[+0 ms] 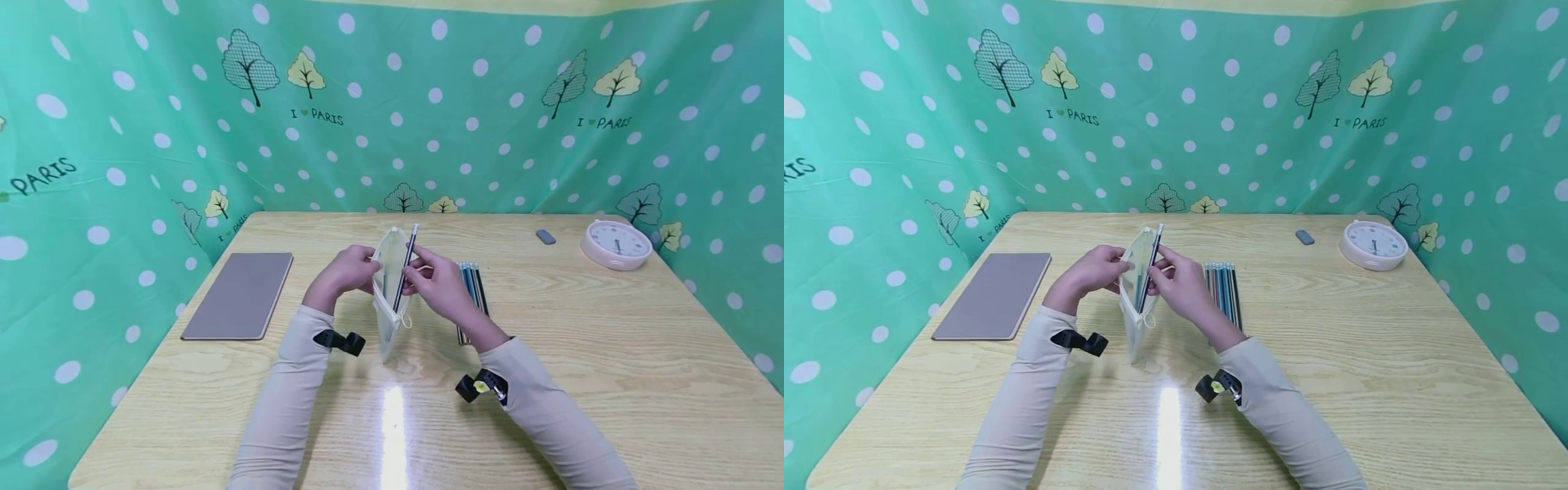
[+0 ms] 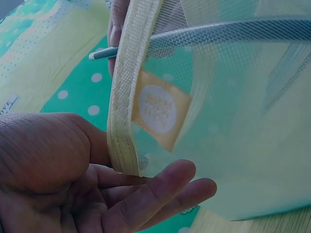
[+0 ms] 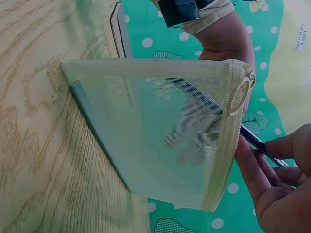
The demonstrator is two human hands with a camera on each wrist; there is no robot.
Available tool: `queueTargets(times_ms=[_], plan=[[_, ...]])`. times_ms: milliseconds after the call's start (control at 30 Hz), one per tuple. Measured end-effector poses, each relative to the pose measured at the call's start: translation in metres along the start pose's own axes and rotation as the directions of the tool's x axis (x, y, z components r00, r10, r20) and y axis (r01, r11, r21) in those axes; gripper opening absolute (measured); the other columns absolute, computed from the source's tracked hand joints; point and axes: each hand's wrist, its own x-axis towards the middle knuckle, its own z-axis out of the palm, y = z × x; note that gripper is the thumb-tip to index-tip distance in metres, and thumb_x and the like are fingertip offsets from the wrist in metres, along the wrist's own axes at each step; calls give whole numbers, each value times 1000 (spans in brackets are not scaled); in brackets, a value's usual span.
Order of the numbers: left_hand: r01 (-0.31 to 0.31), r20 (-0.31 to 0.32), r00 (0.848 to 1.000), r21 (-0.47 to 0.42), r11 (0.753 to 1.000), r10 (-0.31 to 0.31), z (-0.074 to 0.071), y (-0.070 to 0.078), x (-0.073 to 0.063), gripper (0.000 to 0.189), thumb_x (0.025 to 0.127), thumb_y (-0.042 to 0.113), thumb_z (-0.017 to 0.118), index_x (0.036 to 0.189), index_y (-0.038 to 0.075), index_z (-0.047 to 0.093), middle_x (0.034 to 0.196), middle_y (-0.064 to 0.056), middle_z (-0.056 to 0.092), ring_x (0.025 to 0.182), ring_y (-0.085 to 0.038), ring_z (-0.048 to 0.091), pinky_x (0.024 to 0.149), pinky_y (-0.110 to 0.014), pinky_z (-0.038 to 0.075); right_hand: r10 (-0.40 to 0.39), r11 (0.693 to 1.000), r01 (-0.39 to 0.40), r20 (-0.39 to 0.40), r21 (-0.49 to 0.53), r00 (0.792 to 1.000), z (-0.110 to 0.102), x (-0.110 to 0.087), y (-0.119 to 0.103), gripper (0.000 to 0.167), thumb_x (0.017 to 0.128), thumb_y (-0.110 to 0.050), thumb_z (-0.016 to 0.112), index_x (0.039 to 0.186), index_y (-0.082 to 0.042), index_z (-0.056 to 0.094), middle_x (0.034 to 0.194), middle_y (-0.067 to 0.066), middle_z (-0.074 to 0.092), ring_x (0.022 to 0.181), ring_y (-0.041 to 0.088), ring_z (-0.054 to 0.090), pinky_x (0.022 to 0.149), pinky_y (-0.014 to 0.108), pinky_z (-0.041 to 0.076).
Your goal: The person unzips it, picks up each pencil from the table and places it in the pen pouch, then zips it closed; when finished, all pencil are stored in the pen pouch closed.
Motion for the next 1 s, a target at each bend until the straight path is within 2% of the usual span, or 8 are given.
queueTargets(times_ms=[267, 467, 633, 767, 867, 933, 1000], plan=[[-13, 0, 1000, -2, 1000, 13, 1, -1, 1, 44, 106, 9, 44, 145, -11, 50, 125, -33, 66, 84, -32, 77, 85, -41, 65, -15, 999, 15, -7, -40, 1000, 1, -1, -3, 49, 101, 2, 61, 148, 8, 48, 105, 28, 70, 73, 27, 75, 69, 31, 66], [-8, -1, 1000, -4, 1000, 8, 1, 1, 0, 43, 107, 9, 44, 145, -10, 50, 127, -33, 65, 88, -35, 77, 87, -43, 64, -9, 999, 9, 9, -31, 1000, -1, -2, -4, 47, 103, -1, 59, 149, 5, 50, 108, 29, 69, 81, 30, 76, 73, 30, 66], [-9, -1, 1000, -19, 1000, 9, -1, 0, 0, 43, 107, 8, 45, 145, -10, 49, 128, -33, 65, 88, -36, 77, 85, -43, 65, -8, 1000, 8, 10, -12, 1000, -6, -1, -6, 41, 103, -3, 59, 144, 4, 56, 108, 28, 69, 82, 29, 75, 76, 35, 66], [-6, -2, 1000, -24, 1000, 6, -1, -1, -1, 43, 107, 9, 45, 146, -11, 48, 128, -32, 65, 87, -35, 76, 84, -42, 65, 19, 1000, -18, -26, 22, 999, -22, 2, -8, 35, 102, -3, 58, 135, 7, 61, 104, 26, 68, 79, 22, 73, 76, 34, 66], [1, 6, 1000, -20, 1000, -1, -2, -2, -2, 44, 107, 9, 45, 147, -11, 47, 129, -31, 65, 88, -34, 76, 84, -42, 65, 90, 996, -89, -49, 29, 995, -43, 6, -8, 33, 103, -4, 57, 132, 10, 61, 102, 23, 66, 78, 17, 70, 74, 30, 66], [1, 8, 1000, -18, 1000, 0, -3, -1, -3, 44, 107, 9, 45, 147, -10, 47, 131, -31, 64, 89, -34, 76, 86, -42, 64, 152, 988, -152, -43, 0, 988, -59, 13, -5, 33, 104, -7, 56, 132, 10, 60, 104, 22, 65, 79, 18, 70, 74, 29, 65], [-3, 5, 1000, -12, 1000, 3, -5, 0, -3, 45, 107, 9, 45, 148, -10, 47, 132, -31, 63, 90, -35, 76, 86, -43, 64, 213, 973, -214, -17, -88, 977, -74, 22, 0, 34, 105, -10, 56, 131, 11, 60, 107, 24, 65, 80, 19, 70, 73, 30, 65]])
